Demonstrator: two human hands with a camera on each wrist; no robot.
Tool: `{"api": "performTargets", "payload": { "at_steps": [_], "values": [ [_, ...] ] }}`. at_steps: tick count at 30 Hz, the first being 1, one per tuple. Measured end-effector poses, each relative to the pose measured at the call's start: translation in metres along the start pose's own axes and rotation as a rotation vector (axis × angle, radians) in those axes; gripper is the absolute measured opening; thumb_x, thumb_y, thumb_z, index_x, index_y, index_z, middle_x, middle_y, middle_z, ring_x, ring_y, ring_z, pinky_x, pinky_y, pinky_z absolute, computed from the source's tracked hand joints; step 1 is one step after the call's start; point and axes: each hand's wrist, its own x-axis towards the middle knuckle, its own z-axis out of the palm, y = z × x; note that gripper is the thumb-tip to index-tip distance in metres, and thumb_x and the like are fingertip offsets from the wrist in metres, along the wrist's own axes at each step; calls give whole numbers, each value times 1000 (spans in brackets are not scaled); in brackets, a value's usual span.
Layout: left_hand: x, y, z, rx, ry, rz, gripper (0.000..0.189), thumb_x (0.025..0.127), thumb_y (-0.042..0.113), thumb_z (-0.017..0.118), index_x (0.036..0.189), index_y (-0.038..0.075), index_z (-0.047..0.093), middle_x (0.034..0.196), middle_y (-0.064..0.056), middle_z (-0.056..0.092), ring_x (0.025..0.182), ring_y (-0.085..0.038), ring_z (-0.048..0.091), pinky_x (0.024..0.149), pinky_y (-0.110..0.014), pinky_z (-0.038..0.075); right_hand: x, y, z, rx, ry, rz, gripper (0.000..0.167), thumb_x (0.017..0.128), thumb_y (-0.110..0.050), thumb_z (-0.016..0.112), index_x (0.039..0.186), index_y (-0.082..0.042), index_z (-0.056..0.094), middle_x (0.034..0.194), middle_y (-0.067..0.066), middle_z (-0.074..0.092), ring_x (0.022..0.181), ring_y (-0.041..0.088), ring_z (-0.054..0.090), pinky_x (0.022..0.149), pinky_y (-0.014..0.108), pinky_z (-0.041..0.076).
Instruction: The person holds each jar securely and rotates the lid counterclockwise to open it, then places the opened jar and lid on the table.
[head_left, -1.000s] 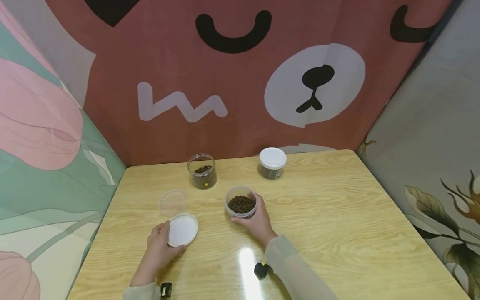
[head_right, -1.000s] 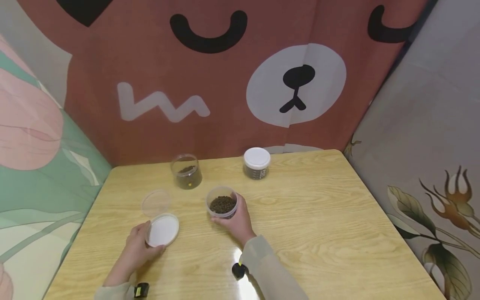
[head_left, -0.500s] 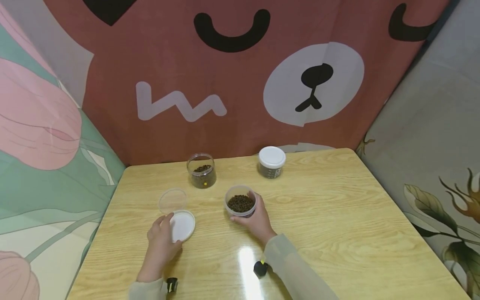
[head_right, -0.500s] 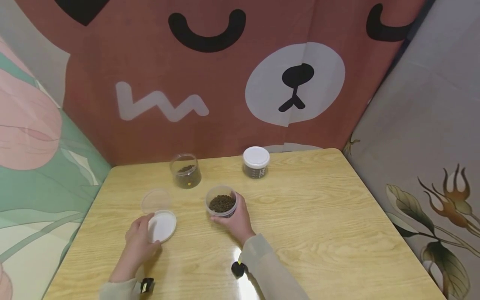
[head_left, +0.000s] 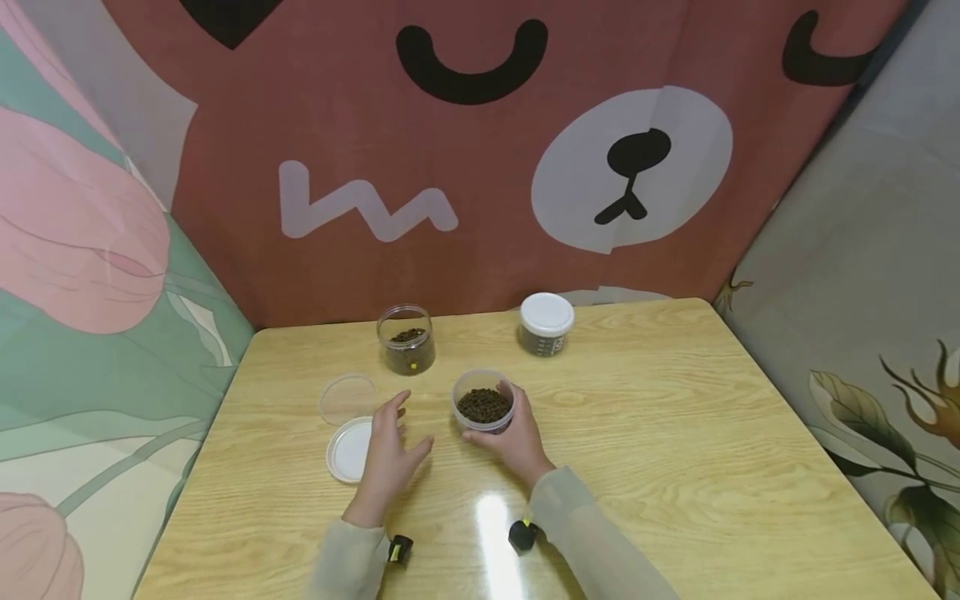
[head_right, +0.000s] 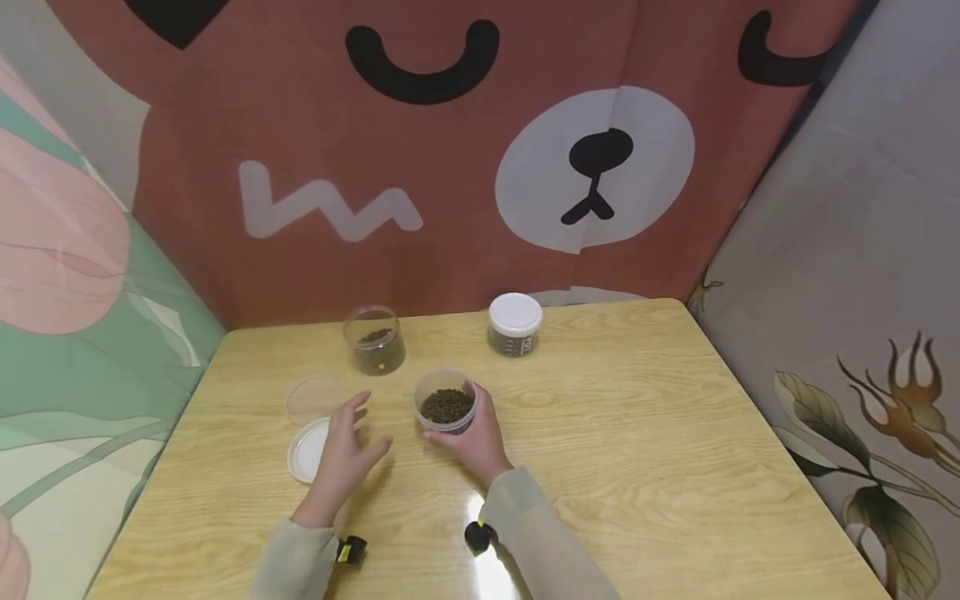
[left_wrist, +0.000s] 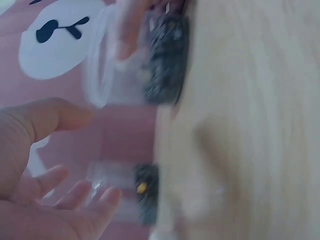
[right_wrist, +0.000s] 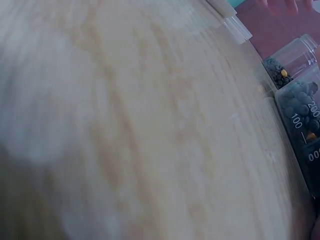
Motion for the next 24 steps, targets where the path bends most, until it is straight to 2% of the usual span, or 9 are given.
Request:
{"api": "performTargets", "payload": {
  "at_steps": [6,9,11,16,18,22,24],
  "values": [
    [9,1,25,-242,-128,-121,80,85,-8,69,153,-3,28,153,-30,27,139,-51,35,113,-54,36,1,2,0,-15,-2,4,113,66,-39,96,154,-9,32,153,12,41,141,32,40,117,50,31],
    [10,1,33,-317,-171,-153,83,83,-11,66,155,-3,26,157,-29,22,142,-51,30,115,-54,33,1,2,1,-20,-5,6,113,66,-39,96,154,-10,31,153,12,41,141,32,40,117,50,31],
    [12,-1,39,-291,-189,-141,84,82,-13,66,155,-3,26,158,-29,21,143,-52,29,114,-55,32,1,2,1,-25,1,4,112,67,-37,96,154,-10,32,153,13,42,141,32,40,117,50,31],
    [16,-2,52,-134,-182,-73,85,81,-8,71,154,-5,28,153,-33,30,140,-49,36,111,-53,38,1,0,0,-33,9,-1,112,67,-35,96,154,-9,32,153,14,42,141,32,40,118,49,30],
    [19,-2,57,-137,-177,-60,86,81,-5,75,154,-5,29,152,-33,30,140,-46,38,112,-50,39,1,0,-1,-29,8,-5,112,67,-35,96,154,-8,32,153,14,42,142,32,40,118,50,30],
    [24,-3,66,-201,-173,-49,92,79,-2,82,154,-4,30,153,-33,27,141,-42,40,114,-43,36,1,0,-1,-14,4,-7,111,68,-34,96,155,-8,32,153,15,41,142,31,39,118,48,29],
    [26,-4,68,-193,-158,-35,94,77,0,85,154,-4,31,153,-33,30,141,-42,40,114,-44,36,1,0,-1,-2,1,-3,111,69,-34,95,155,-8,31,153,15,41,143,31,39,119,47,29]
  ]
}}
